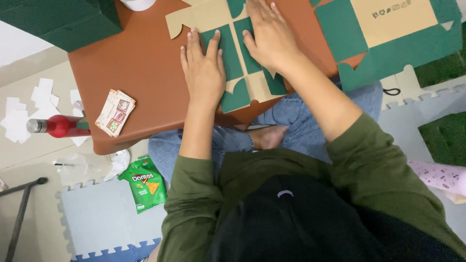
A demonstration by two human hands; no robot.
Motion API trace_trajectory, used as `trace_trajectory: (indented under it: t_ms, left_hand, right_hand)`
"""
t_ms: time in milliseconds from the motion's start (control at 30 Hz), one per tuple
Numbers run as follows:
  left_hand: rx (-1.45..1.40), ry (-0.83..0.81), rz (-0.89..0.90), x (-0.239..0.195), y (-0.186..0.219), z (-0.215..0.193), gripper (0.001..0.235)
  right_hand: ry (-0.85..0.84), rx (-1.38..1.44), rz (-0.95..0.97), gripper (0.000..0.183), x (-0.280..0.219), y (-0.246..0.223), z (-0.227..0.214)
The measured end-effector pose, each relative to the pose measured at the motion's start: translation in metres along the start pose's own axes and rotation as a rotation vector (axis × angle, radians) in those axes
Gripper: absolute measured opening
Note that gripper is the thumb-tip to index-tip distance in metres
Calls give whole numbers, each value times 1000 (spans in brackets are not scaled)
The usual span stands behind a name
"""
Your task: Folding and assembling green cardboard boxes from flat templates and sealing them with stickers.
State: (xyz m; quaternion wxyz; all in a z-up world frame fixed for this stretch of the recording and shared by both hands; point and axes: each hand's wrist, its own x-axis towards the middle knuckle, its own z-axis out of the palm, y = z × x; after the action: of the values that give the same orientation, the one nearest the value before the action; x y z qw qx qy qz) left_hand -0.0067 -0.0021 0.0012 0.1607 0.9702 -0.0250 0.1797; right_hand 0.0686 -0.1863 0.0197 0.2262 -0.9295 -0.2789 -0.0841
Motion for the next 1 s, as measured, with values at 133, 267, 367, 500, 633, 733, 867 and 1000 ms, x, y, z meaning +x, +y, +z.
trace_trajectory:
  t_ms: [133,267,367,500,633,733,867,1000]
  left_hand:
    - [16,-3,-12,0,5,-6,38]
    - [-2,-10,-17,2,9,-11,38]
    - [4,7,-21,2,10,-12,37]
    - [0,-27,-36,3,10,-12,38]
    - [-29,-51,-42,3,12,-14,38]
    - [-37,-49,-31,3,11,-14,38]
    - [-30,-33,-25,3,10,-12,38]
    - [-19,-16,-8,2,4,-6,39]
  right_hand:
    - [46,-35,-55,57,28,6,2]
    - [-31,-64,6,62,37,10,7]
    - [-115,-41,50,65,22,6,2]
    - [-165,-23,49,67,-7,-6,-13]
    - [-101,59,21,56,-2,0,-16]
    - [-127,112,44,55,15,8,-13]
    - [-27,52,-58,36,46,29,-1]
    - [57,4,-148,29,54,38,2]
